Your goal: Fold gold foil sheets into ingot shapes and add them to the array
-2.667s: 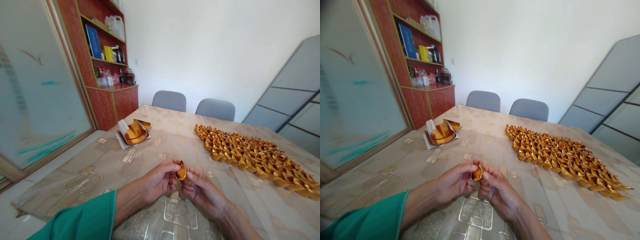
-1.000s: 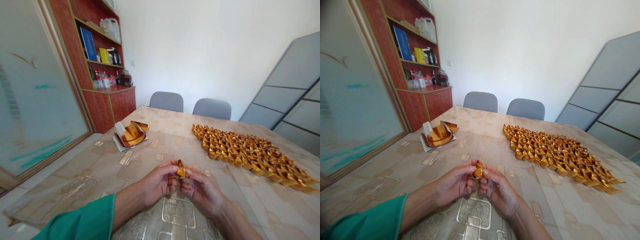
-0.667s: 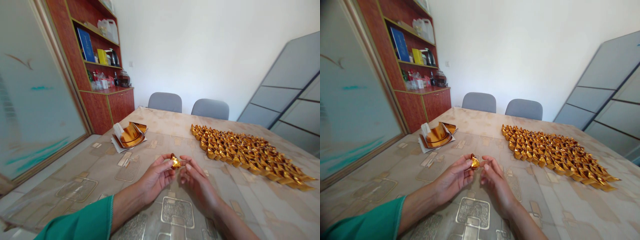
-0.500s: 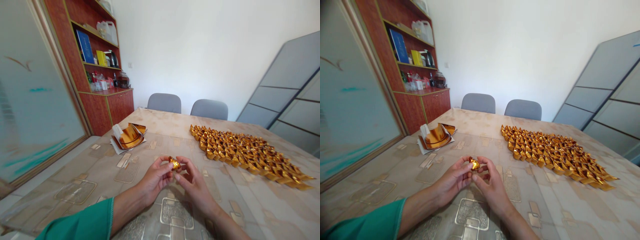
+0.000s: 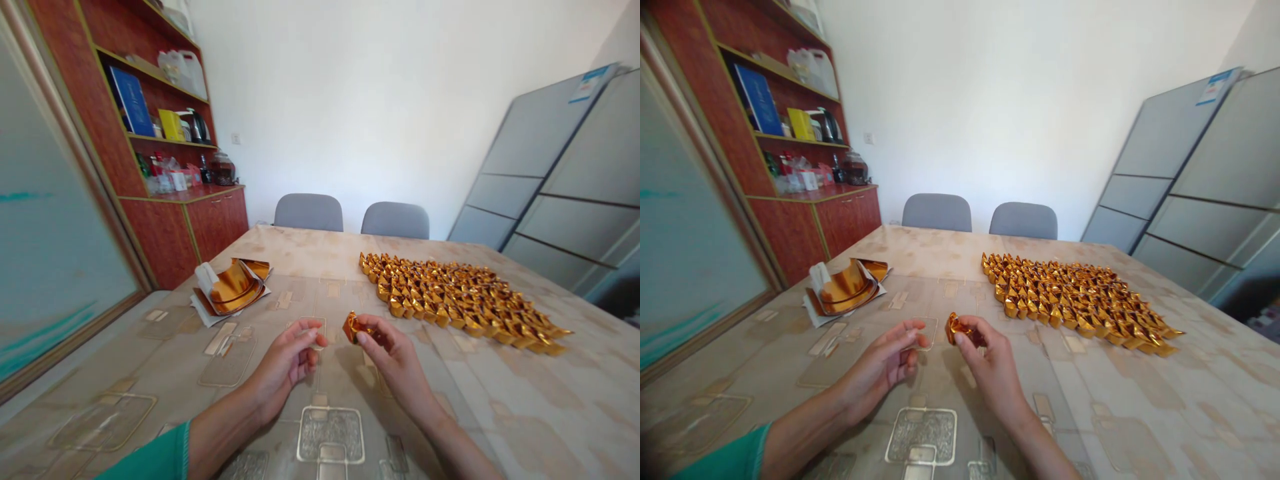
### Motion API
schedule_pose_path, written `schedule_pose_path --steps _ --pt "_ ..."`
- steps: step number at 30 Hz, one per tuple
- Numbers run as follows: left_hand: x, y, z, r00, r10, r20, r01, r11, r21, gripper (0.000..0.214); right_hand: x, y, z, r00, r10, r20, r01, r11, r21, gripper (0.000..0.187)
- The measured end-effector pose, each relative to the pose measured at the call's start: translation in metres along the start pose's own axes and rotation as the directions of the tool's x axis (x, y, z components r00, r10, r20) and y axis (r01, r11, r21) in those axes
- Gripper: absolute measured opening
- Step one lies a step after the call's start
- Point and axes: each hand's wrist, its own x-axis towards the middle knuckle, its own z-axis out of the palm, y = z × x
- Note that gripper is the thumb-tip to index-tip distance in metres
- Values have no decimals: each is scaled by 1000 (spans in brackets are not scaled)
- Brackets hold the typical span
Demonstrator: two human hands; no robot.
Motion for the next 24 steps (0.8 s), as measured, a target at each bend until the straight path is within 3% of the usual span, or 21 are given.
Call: schedule_pose_path --steps 4,8,12,13,14,15,17,20,24 --pt "1 0 -2 1000 18 18 -19 999 39 32 7 -4 -59 988 50 -147 -66 992 -104 30" --pt "2 -1 -3 1000 -6 5 5 998 69 33 -7 3 -144 927 116 -356 -240 914 -327 41" --pt "4 0 -4 999 -38 -22 39 997 63 34 -41 15 -245 766 72 -638 -440 782 -441 36" --pt "4 0 -4 999 -43 -23 44 997 62 34 -49 17 -270 734 81 -675 -514 715 -473 31" --pt "5 0 -4 999 -45 -22 47 997 62 33 -56 19 -293 670 61 -740 -598 636 -488 25" --pt "5 -1 -4 999 -48 -19 49 997 63 32 -61 21 -314 611 37 -791 -657 580 -481 19" --pt "6 -1 -4 999 -54 -7 54 996 66 30 -65 27 -348 547 10 -837 -727 502 -469 18" --pt "6 -1 -4 998 -59 5 59 995 74 29 -58 39 -373 564 71 -822 -750 459 -475 23" --pt "7 3 -8 1000 -30 4 30 993 118 26 -43 51 -373 645 69 -761 -714 409 -569 26"
